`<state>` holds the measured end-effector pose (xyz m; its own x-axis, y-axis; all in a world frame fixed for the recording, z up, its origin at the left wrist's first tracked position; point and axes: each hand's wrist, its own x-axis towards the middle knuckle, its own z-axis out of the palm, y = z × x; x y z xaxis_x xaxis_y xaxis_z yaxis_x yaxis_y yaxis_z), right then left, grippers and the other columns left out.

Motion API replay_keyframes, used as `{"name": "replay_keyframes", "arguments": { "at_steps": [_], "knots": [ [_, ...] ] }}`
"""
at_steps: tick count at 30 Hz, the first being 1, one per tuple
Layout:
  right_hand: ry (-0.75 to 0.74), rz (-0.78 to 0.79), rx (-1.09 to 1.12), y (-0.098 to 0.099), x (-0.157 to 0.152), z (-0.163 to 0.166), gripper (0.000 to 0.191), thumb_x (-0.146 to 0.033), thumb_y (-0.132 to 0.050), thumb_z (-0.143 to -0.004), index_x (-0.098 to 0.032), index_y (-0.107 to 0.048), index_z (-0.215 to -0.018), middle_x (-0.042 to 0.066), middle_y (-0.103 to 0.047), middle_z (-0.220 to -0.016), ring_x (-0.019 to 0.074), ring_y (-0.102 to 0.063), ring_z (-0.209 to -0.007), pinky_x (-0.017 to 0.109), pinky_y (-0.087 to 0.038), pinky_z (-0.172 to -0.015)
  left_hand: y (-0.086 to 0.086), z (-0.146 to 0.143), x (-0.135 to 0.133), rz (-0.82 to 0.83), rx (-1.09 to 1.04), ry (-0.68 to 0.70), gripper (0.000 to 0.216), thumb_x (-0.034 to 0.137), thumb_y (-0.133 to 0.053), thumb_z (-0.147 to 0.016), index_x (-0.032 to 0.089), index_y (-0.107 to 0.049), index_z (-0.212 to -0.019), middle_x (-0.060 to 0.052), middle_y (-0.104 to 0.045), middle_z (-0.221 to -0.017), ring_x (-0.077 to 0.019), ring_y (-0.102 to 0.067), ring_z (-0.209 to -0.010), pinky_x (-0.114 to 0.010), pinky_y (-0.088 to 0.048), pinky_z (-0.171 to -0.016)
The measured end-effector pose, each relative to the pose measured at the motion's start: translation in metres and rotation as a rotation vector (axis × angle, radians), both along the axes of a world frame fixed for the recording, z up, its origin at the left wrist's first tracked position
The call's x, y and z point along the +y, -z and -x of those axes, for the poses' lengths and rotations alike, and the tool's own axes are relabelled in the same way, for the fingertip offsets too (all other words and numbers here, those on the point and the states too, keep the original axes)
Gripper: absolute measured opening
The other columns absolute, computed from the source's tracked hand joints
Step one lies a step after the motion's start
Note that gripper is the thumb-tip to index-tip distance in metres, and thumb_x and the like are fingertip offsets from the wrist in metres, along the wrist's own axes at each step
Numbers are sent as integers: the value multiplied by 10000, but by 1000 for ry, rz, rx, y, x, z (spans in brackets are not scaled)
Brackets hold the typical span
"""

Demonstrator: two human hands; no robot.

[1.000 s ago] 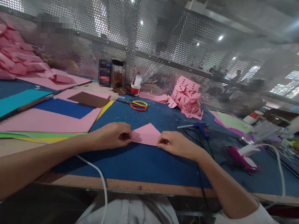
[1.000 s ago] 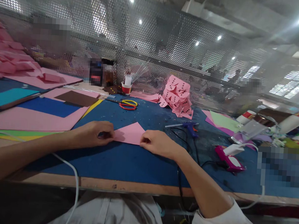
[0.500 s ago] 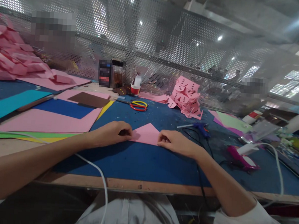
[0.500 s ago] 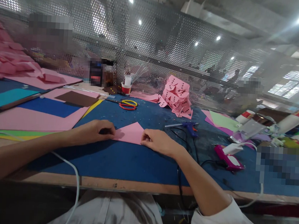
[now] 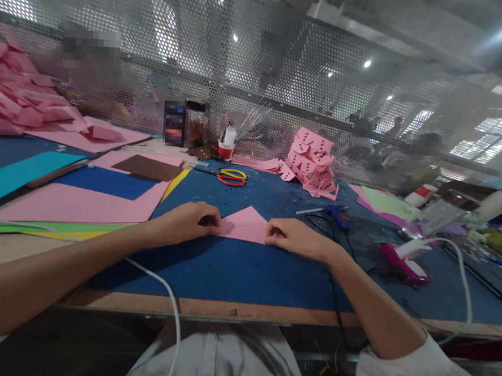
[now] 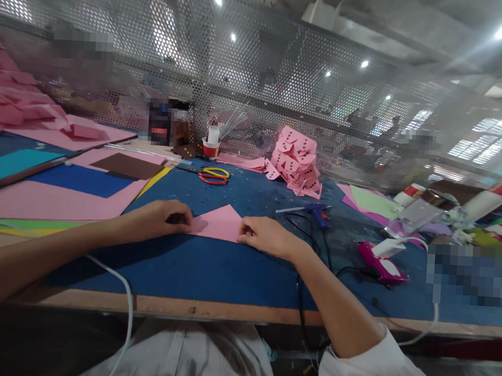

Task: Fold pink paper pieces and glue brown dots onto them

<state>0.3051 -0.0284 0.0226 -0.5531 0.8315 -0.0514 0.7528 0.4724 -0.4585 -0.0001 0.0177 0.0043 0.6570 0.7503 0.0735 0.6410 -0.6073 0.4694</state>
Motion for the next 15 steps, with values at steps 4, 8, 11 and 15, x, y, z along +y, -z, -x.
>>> {"name": "replay_keyframes", "arguments": {
  "at_steps": [4,8,11,15],
  "knots": [
    [4,32,-6,-3,0,-3,166,-349,-603,-903,-193,-656,-923,25,-685,-903,159,-601,-785,246,-381,-660,1,1,1,4,3,-8,200,369,-595,-845,205,-695,-900,-22,-703,-866,-192,-621,-801,-257,-412,-692],
    [12,62,-14,-5,0,-7,145,-330,-604,-892,-197,-653,-922,18,-685,-892,160,-610,-787,247,-393,-667,1,1,1,-3,10,-8,228,400,-590,-853,205,-696,-906,-24,-702,-866,-197,-616,-803,-265,-408,-694],
    [8,76,-12,-6,0,-11,128,-316,-611,-880,-201,-653,-919,12,-686,-891,161,-615,-794,246,-402,-672,2,2,1,-9,8,0,224,401,-592,-856,208,-694,-907,-22,-702,-871,-196,-613,-808,-264,-403,-692],
    [3,93,-4,-6,0,-14,116,-293,-611,-868,-204,-657,-927,11,-688,-900,160,-616,-799,242,-407,-671,3,3,3,-8,2,2,212,389,-599,-854,206,-693,-904,-16,-695,-859,-188,-608,-790,-259,-400,-681]
  ]
}}
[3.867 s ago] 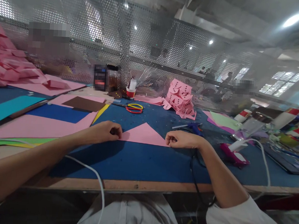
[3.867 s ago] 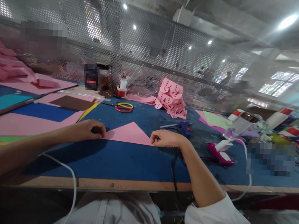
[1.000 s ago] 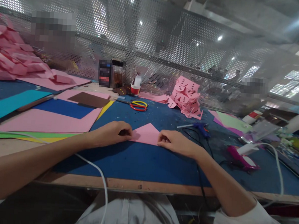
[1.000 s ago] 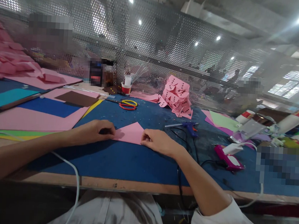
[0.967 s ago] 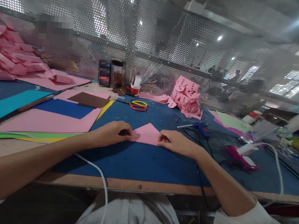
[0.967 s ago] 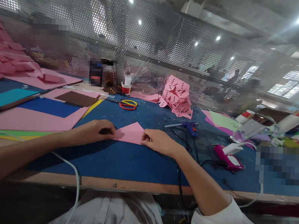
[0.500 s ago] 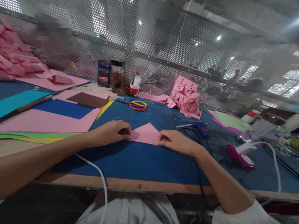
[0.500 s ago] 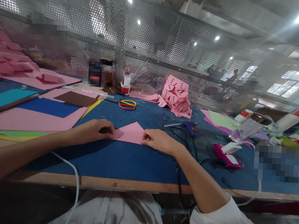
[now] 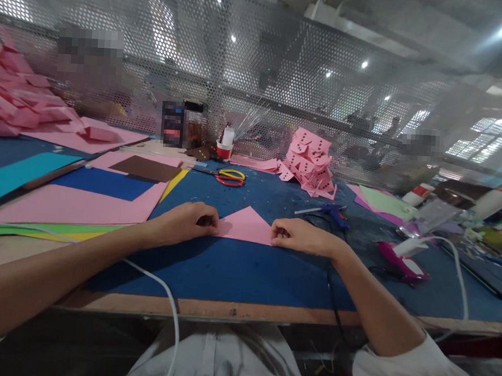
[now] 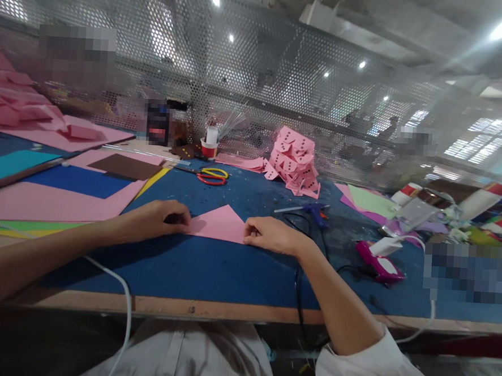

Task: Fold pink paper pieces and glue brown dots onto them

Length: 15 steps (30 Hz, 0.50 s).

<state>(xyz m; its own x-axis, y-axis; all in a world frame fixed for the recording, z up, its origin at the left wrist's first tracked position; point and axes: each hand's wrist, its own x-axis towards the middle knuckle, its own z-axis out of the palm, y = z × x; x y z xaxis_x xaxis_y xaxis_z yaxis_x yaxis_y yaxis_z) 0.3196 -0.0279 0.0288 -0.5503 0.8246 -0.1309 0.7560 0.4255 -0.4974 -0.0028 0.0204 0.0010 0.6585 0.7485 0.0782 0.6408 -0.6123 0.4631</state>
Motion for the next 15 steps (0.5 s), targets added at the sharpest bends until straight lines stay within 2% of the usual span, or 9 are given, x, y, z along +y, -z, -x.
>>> {"name": "replay_keyframes", "arguments": {
  "at_steps": [10,15],
  "knots": [
    [5,48,-16,-9,-3,0,125,-208,-595,-847,-177,-674,-939,26,-694,-916,153,-609,-799,238,-422,-686,-2,-1,-2,-15,-3,5,216,390,-599,-865,200,-689,-910,-11,-677,-850,-178,-595,-772,-255,-409,-681],
    [13,85,-29,-13,-3,-3,154,-203,-598,-838,-174,-674,-969,32,-689,-920,160,-605,-807,244,-429,-696,-3,-1,-3,-47,-31,60,196,367,-589,-885,191,-674,-904,-15,-662,-880,-175,-592,-804,-254,-423,-710]
  ]
}}
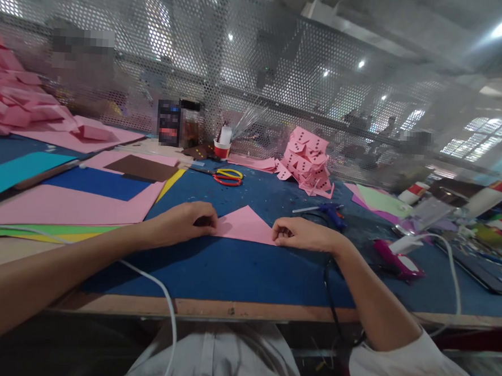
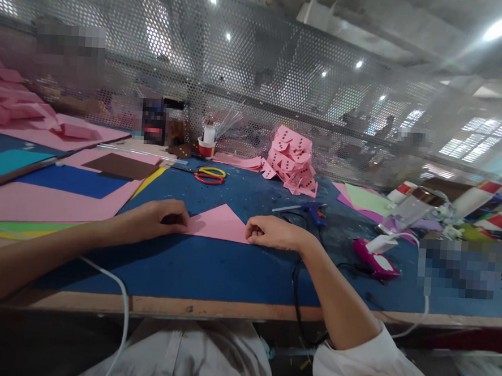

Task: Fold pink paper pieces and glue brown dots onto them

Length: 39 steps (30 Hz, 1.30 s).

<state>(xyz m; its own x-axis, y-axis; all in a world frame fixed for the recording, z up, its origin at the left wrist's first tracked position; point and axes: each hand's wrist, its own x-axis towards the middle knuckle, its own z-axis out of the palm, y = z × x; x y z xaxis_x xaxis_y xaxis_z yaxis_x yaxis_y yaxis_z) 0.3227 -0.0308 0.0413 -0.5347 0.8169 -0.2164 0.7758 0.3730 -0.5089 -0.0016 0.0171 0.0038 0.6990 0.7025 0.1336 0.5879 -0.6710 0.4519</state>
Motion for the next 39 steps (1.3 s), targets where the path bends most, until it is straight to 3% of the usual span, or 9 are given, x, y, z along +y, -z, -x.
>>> {"name": "replay_keyframes", "arguments": {
  "at_steps": [6,10,16,22,32,39],
  "knots": [
    [-6,24,9,-1,1,-2,165,-219,-590,-844,-178,-671,-983,32,-685,-938,163,-605,-827,250,-434,-716,2,1,-2,-32,-67,141,151,254,-536,-942,205,-673,-981,-28,-644,-997,-167,-601,-933,-251,-439,-828],
    [-26,27,28,0,2,-4,168,-210,-584,-841,-178,-670,-982,30,-685,-921,159,-599,-808,246,-431,-703,4,0,-4,-64,-79,242,287,181,-443,-987,269,-687,-1111,-36,-618,-1082,-163,-589,-1020,-254,-426,-906],
    [-31,51,51,0,2,-4,184,-186,-573,-836,-170,-668,-993,27,-684,-901,150,-597,-792,237,-428,-699,8,0,-4,-172,-25,298,412,103,-415,-971,324,-694,-1179,-48,-611,-1080,-169,-584,-1021,-271,-437,-899],
    [-24,18,28,2,3,-4,174,-199,-579,-833,-175,-673,-977,29,-680,-916,158,-592,-799,249,-429,-695,2,-4,-19,-362,85,279,464,11,-399,-907,281,-687,-1149,-58,-620,-1147,-209,-555,-1051,-353,-421,-929],
    [-40,33,54,2,3,-4,179,-197,-584,-830,-169,-672,-984,28,-673,-884,154,-594,-776,243,-434,-687,-1,-16,-41,-557,271,301,386,126,-423,-965,192,-558,-1321,-89,-639,-1019,-227,-577,-939,-372,-430,-857],
    [-47,32,56,3,4,-5,182,-192,-590,-828,-163,-672,-988,31,-678,-889,154,-598,-782,241,-435,-689,1,-24,-44,-553,271,252,295,274,-395,-1011,201,-633,-1170,-87,-611,-1071,-211,-571,-881,-367,-441,-806]
  ]
}}
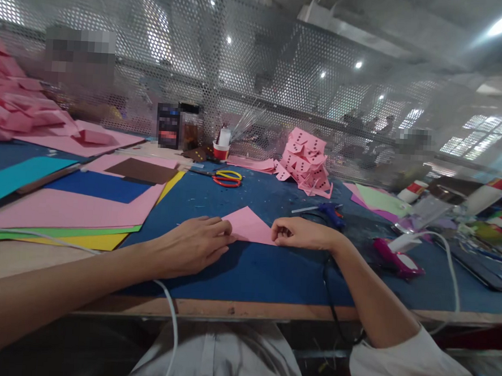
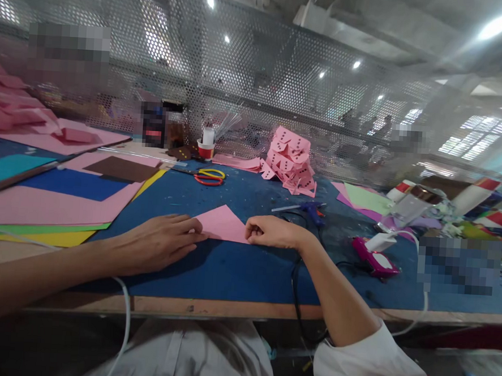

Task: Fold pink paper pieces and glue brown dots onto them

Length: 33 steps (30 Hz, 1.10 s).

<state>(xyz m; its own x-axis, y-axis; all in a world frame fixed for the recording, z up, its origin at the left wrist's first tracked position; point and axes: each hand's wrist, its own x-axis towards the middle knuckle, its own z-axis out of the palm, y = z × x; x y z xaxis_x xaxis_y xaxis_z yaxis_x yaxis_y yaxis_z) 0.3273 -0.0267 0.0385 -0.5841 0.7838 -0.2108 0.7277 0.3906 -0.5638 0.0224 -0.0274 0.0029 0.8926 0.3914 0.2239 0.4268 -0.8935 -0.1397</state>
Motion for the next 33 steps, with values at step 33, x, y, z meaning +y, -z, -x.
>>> {"name": "replay_keyframes", "arguments": {
  "at_steps": [33],
  "knots": [
    [31,-298,64,26,-4,40,145,-156,-545,-849,-173,-657,-938,33,-660,-893,139,-582,-761,237,-406,-686,-1,-27,2,-18,48,66,377,402,-366,-1020,226,-556,-1294,-97,-600,-1058,-249,-555,-937,-384,-413,-778]
  ]
}}
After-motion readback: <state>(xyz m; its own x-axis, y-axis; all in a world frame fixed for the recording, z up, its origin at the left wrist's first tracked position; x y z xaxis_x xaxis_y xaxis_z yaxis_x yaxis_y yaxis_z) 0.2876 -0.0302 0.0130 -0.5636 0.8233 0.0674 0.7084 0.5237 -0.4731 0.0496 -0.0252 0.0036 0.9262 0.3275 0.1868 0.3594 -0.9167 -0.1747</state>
